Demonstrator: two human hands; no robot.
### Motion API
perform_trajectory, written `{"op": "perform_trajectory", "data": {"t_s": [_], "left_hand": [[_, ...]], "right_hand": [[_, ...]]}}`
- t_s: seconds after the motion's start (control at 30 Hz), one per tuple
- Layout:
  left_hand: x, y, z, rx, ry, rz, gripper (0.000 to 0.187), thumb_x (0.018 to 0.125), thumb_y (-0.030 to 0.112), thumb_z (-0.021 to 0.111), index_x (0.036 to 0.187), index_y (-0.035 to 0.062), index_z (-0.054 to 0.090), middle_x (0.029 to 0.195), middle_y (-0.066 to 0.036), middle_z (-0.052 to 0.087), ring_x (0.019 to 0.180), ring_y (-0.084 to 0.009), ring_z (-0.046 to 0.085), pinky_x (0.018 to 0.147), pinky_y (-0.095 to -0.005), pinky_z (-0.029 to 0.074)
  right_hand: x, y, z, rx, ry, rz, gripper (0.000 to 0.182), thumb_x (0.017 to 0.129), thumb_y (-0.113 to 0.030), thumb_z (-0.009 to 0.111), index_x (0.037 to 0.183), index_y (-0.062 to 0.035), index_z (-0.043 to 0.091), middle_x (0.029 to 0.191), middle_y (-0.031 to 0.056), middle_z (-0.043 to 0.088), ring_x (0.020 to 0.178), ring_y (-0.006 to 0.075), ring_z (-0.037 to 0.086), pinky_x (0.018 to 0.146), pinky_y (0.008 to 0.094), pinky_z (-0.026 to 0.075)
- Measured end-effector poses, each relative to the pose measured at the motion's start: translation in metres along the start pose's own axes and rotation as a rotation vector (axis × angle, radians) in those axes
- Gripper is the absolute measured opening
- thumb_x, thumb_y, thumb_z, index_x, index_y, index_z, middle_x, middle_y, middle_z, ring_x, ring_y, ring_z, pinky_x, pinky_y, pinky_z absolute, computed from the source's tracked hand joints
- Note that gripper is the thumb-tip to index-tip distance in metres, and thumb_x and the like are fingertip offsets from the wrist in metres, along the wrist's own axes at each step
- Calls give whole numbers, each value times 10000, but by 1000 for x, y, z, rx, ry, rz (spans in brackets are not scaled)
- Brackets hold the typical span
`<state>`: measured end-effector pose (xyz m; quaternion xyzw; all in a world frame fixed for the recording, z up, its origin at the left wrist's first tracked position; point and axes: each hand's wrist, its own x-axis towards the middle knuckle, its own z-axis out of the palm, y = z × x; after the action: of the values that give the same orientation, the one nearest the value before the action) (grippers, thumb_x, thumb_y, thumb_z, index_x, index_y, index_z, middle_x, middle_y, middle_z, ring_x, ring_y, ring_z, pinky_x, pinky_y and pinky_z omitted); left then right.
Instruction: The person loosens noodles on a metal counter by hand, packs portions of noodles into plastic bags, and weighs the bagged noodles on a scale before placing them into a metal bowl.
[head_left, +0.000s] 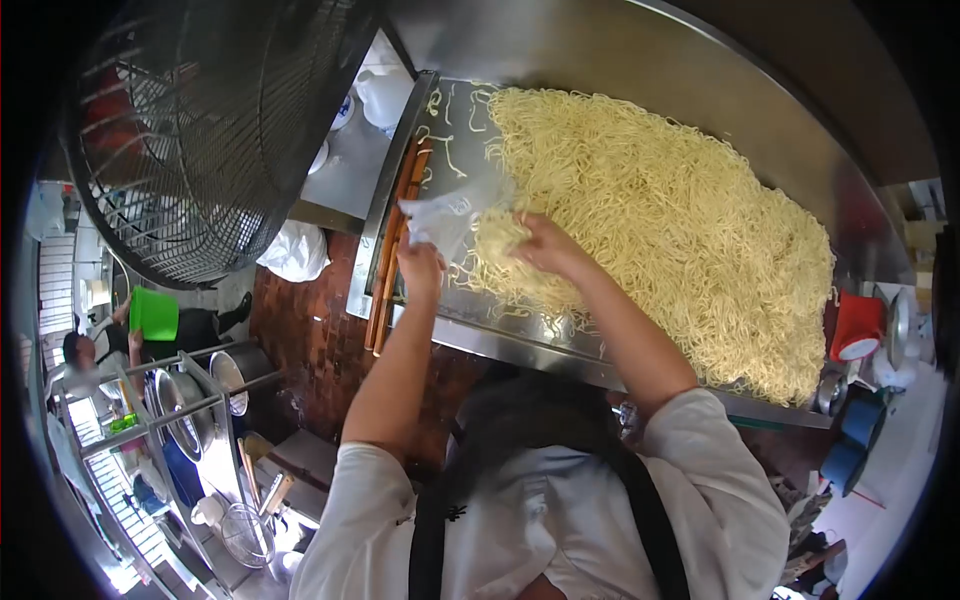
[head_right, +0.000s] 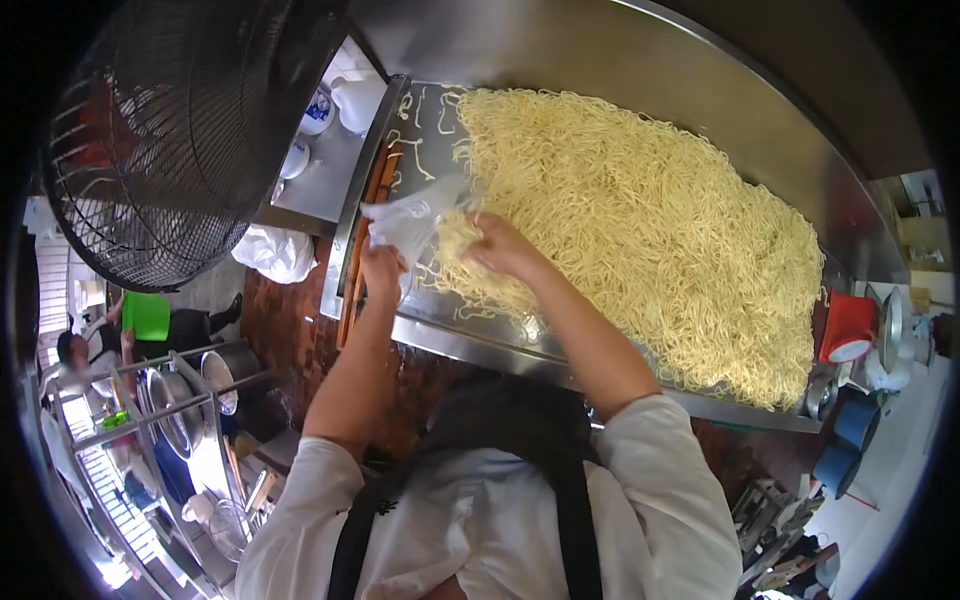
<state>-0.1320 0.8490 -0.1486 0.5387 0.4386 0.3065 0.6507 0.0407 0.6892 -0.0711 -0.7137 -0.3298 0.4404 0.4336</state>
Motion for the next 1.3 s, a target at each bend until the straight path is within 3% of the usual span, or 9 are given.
{"op": "perform_trajectory", "data": {"t_s": [0.07, 0.23, 0.5, 0.53, 0.57, 0.77, 1.07, 1.2, 1.3], "left_hand": [[13, 0, -9, -32, -9, -124, 341, 882, 0, 458, 1219, -55, 457, 655, -32, 538, 444, -111, 483, 355, -256, 360], [-23, 60, 36, 335, -192, 786, 425, 921, 94, 545, 1307, -23, 413, 689, -91, 571, 550, -150, 512, 519, -304, 442], [-107, 85, 44, 522, -143, 624, 632, 916, 105, 607, 1436, 9, 260, 898, -220, 636, 670, -305, 614, 668, -379, 495], [-99, 75, 48, 567, -62, 657, 623, 913, 92, 602, 1436, 14, 273, 880, -223, 643, 704, -323, 636, 674, -397, 499], [-90, 60, 43, 492, -2, 213, 457, 899, 70, 584, 1327, 12, 434, 937, -230, 650, 849, -380, 652, 727, -448, 496], [-50, -20, -11, 934, -6, 547, 136, 914, 96, 541, 995, -6, 583, 941, -234, 644, 846, -439, 612, 738, -491, 485], [-113, 21, 38, 627, -415, 216, 124, 971, 141, 496, 973, 19, 522, 794, -255, 619, 762, -463, 609, 638, -505, 452], [-93, -3, 28, 529, -250, 206, 144, 973, 148, 506, 972, 4, 508, 783, -260, 609, 775, -473, 603, 635, -508, 448], [-88, -21, 18, 654, -223, 209, 164, 967, 158, 524, 963, -6, 511, 802, -265, 613, 772, -473, 600, 635, -519, 450]], "right_hand": [[-15, 24, -15, -38, -282, -132, 661, 796, -57, 759, 1383, -65, 455, 1186, 122, 631, 1000, 194, 632, 880, 308, 518], [-19, -22, -2, -195, -318, -142, 539, 858, -142, 717, 1333, -18, 494, 1151, 126, 635, 1015, 200, 639, 844, 323, 530], [21, -38, 31, 1076, 36, -24, 556, 870, -188, 697, 1328, 24, 463, 1222, 162, 605, 1125, 275, 598, 937, 369, 507], [21, -34, 30, 645, -9, -73, 547, 859, -181, 696, 1325, 8, 480, 1249, 171, 586, 1156, 284, 575, 968, 395, 482], [21, -32, 27, 213, -50, -120, 539, 849, -173, 696, 1321, -8, 497, 1277, 179, 567, 1187, 293, 551, 999, 422, 456], [-9, 27, 29, -1334, 29, -257, 482, 906, -122, 493, 1387, -148, 498, 1260, 193, 557, 1100, 335, 574, 928, 428, 469], [83, 57, 34, 188, -24, -187, 568, 908, -41, 502, 1460, -136, 405, 1010, 178, 606, 823, 280, 622, 723, 386, 516], [29, 56, 24, -805, 250, -710, 644, 875, -114, 580, 1481, -131, 361, 1032, 205, 608, 846, 305, 619, 735, 384, 521], [-26, 50, 38, -1280, 179, -287, 658, 835, -161, 626, 1446, -109, 387, 1104, 230, 589, 967, 341, 608, 805, 420, 511]]}}
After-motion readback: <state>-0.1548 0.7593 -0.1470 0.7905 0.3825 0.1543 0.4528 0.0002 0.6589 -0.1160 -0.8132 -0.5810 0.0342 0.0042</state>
